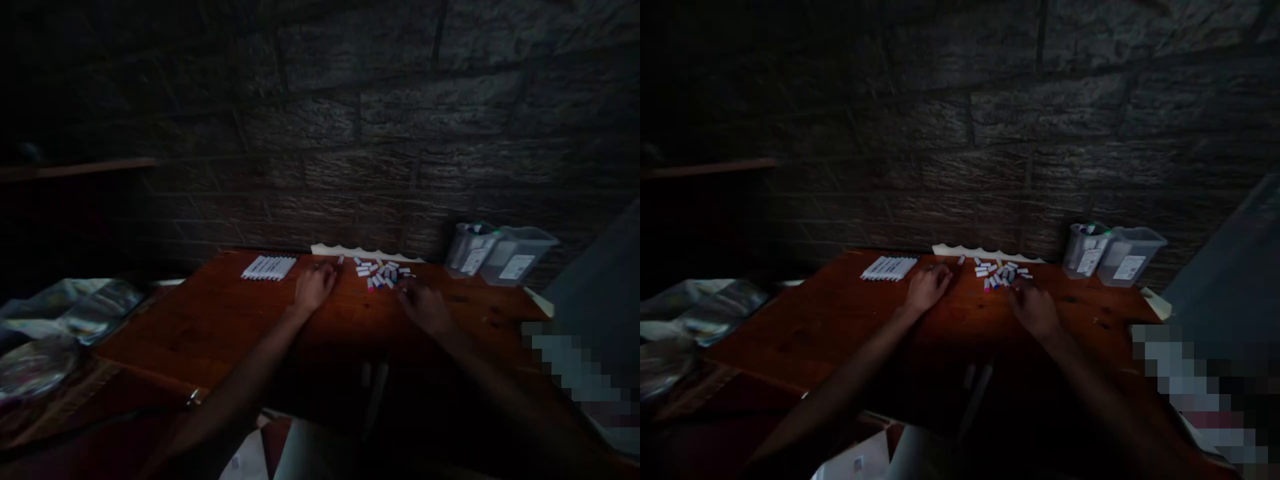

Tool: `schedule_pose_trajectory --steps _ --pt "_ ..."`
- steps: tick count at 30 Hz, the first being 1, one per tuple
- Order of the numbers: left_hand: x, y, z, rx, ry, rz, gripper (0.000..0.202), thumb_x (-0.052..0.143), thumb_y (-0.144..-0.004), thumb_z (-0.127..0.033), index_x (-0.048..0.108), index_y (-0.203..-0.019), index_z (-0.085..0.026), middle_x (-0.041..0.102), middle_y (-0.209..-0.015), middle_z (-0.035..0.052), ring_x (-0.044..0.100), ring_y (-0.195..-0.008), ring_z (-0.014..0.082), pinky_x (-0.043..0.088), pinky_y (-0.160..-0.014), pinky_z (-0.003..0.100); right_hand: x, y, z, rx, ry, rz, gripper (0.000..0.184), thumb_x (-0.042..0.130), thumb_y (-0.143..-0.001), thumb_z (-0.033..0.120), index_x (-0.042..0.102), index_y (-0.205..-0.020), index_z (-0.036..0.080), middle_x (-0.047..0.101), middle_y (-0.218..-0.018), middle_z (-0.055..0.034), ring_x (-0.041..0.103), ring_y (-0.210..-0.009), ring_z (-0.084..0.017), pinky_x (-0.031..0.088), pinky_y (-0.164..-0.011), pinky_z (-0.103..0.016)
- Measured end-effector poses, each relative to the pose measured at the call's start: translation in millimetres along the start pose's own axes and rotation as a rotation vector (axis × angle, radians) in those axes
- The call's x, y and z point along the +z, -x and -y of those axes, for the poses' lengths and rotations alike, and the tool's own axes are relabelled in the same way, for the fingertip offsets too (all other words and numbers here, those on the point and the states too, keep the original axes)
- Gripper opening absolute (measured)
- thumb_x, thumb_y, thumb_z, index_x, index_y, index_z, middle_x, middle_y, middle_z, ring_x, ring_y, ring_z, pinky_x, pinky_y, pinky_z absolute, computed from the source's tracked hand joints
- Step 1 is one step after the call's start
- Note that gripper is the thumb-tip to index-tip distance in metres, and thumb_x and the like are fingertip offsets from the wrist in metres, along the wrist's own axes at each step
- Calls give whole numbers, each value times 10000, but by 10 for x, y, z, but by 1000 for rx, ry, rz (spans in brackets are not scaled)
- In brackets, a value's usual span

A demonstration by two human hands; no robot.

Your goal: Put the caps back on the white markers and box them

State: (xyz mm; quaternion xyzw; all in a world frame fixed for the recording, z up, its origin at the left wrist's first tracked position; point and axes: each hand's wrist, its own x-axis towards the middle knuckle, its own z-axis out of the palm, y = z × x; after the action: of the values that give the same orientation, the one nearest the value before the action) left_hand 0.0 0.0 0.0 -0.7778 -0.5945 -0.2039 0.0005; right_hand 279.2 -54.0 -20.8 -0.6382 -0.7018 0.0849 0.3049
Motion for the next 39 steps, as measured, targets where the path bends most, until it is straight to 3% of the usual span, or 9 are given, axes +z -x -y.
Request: schedule_pose_trajectory --steps 2,5,12,20,24,28,31,33,39 --pt "-50 -11 53 -114 -99 -68 335 466 -994 -361 683 -1196 -204 693 -1190 121 613 -1159 260 452 -1005 351 -22 -19 -43 28 -2 -22 284 474 -967 382 693 -1025 212 728 -878 -51 679 -761 -180 439 -706 -274" --pt "-75 -33 136 -229 -164 6 388 484 -978 -376 670 -1269 -200 686 -1208 153 614 -1183 295 456 -1026 393 -35 -39 -78 23 -26 -44 266 487 -959 352 697 -1022 202 721 -922 -63 677 -811 -182 451 -750 -276" --pt "-52 -75 202 -261 -51 149 286 546 -912 -351 763 -965 -172 747 -1026 161 695 -969 294 509 -826 349 -28 -35 12 28 3 -20 256 496 -962 327 693 -1041 183 710 -927 -78 665 -809 -183 458 -768 -278" --pt "-107 -117 233 -155 290 333 299 585 -850 -406 756 -813 -164 717 -696 35 648 -658 159 444 -594 236 -95 -78 -32 86 107 16 254 559 -955 332 701 -1110 189 726 -1008 -106 659 -952 -222 463 -821 -294" --pt "-115 -136 195 -336 773 344 281 624 -844 -383 727 -843 -121 721 -748 57 608 -624 115 436 -545 198 -113 -82 -3 67 57 29 245 585 -943 313 710 -1105 177 727 -1030 -98 661 -931 -205 462 -812 -286" --pt "-112 -143 90 -521 1334 343 163 642 -860 -246 684 -928 -104 746 -899 98 636 -694 91 508 -629 178 -235 -7 131 -141 -251 368 186 588 -920 250 727 -1000 156 732 -935 -46 651 -823 -138 466 -778 -254" --pt "-101 -142 29 -543 1481 362 143 598 -907 -214 664 -965 -102 743 -907 94 625 -670 80 514 -616 175 -367 123 301 -288 -485 846 187 665 -859 263 742 -1004 174 730 -907 -9 635 -788 -114 469 -727 -225" --pt "-90 -141 10 -534 1523 385 164 560 -934 -207 665 -1001 -101 746 -905 92 621 -660 76 510 -606 171 -430 213 416 -358 -524 1029 224 727 -807 268 753 -1015 188 719 -922 -3 618 -771 -109 461 -692 -212" --pt "-46 -137 -14 -530 1514 412 229 570 -938 -223 664 -1109 -101 758 -950 86 628 -666 66 502 -609 166 -454 370 630 -461 -519 952 292 804 -725 248 776 -1016 243 664 -944 0 601 -820 -130 462 -720 -223"
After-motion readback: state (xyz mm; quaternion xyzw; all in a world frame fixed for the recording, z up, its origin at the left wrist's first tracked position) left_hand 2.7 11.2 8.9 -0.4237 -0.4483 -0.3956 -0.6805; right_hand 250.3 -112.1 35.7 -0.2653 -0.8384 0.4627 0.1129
